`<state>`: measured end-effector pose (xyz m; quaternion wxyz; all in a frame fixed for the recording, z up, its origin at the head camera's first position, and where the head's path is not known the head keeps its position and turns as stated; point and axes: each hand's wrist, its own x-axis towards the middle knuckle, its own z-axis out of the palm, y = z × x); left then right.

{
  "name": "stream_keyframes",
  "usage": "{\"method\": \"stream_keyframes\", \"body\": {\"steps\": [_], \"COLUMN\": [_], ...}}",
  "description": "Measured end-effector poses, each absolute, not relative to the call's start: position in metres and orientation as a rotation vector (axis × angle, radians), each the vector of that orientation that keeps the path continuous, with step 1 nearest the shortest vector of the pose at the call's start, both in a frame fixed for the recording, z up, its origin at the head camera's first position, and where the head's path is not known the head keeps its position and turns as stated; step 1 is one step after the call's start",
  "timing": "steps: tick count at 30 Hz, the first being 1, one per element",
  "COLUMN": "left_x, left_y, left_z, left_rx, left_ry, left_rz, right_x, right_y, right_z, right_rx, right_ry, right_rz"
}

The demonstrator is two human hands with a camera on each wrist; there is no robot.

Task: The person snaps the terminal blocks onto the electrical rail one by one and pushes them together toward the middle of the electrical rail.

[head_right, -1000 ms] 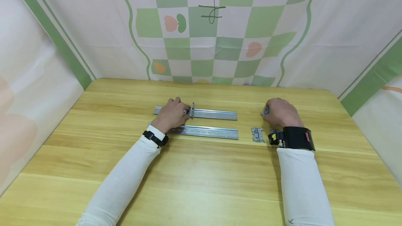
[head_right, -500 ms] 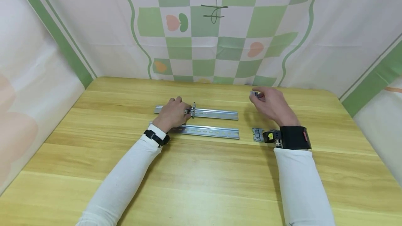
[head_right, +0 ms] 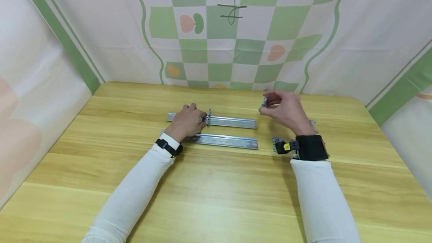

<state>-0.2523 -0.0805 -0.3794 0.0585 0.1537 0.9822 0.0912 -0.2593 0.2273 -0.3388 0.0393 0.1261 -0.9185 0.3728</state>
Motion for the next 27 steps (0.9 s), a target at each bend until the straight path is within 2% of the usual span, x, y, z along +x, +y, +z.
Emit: {"method": "stream_keyframes", "body": {"steps": [7, 13, 20, 27], "left_x": [-0.252, -0.253, -0.253, -0.255], "left_y": [-0.082, -0.081, -0.082, -0.082], "left_z": [-0.378, -0.379, -0.378, -0.378], "left_rx": [0.462, 0.459, 0.465, 0.443], "left_ry": [2.974, 2.983, 2.982, 2.985], "left_rz": [0.271, 0.272, 0.284, 0.258], "right_x": [-0.259, -0.259, -0.265, -0.278], "right_y": [0.209, 0.19, 0.158, 0.124], "right_z": [-0.339, -0.344, -0.348, -0.355], "right_rx": [0.415, 0.635, 0.808, 0.829], "right_ry": [-2.85, -2.816, -2.886, -2.98], "right_rz": [1.522, 1.68, 1.58, 1.427]}}
